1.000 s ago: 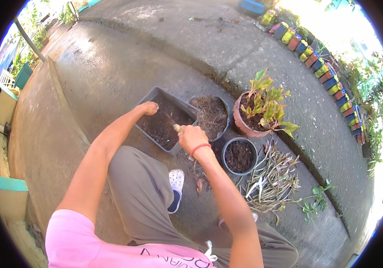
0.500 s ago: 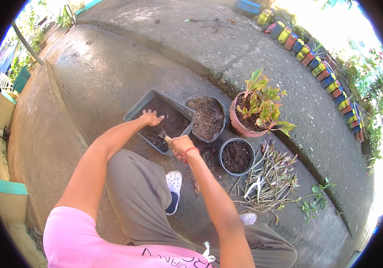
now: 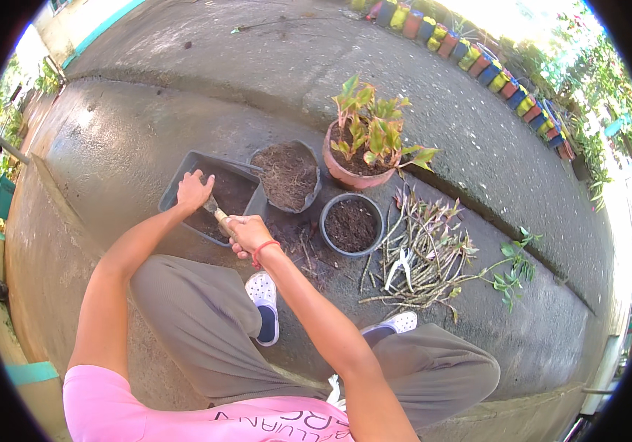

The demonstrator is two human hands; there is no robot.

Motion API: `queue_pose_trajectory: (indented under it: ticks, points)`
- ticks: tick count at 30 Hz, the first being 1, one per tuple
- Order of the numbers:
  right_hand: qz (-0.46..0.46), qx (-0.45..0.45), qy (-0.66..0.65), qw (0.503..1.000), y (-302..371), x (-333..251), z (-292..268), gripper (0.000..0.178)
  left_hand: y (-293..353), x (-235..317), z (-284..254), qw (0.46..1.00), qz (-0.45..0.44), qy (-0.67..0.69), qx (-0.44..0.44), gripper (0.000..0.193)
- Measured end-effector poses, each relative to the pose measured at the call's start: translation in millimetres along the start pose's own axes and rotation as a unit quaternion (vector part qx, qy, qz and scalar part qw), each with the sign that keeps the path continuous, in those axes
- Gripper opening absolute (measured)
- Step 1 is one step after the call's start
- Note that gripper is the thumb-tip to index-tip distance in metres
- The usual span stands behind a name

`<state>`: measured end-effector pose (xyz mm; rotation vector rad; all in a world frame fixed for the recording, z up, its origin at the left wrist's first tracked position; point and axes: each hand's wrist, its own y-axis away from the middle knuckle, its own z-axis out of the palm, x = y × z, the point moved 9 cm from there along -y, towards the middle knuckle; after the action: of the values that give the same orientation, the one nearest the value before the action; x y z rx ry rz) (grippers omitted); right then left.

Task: The person scoops soil from a rectangular tray into a round pot using a small trowel. They repeatedly transfer soil and pat it down inside the pot while sitting on the floor.

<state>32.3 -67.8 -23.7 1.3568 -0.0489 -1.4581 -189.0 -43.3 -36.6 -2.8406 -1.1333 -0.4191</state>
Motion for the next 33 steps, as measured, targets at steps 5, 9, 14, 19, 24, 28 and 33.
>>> queue_pose_trajectory:
  ticks: [5,9,14,19,24,28,33]
  points:
    - [-0.072,0.028,0.065,0.995,46,-25,-14,0.034,10,48,-33,0.996,0.059,0.05,0.043,0.05]
    - [-0.118,0.076,0.086,0.986,98,-38,-53,0.037,28,116,-39,0.988,0.113,0.095,0.055,0.049]
    - [-0.13,0.184,0.107,0.968,166,-30,-138,0.038,76,232,7,0.969,0.189,0.147,0.059,0.048]
    - [-0.069,0.279,0.154,0.945,204,-6,-224,0.036,129,313,90,0.953,0.193,0.231,0.017,0.047]
    - [-0.061,0.303,0.3,0.903,208,-2,-278,0.033,136,336,154,0.943,0.132,0.302,-0.036,0.052]
    - [-0.127,0.308,0.454,0.826,204,-14,-292,0.03,120,330,173,0.952,0.113,0.28,-0.054,0.043]
    - [-0.185,0.295,0.489,0.8,194,-17,-289,0.026,101,313,178,0.953,0.083,0.261,-0.133,0.05]
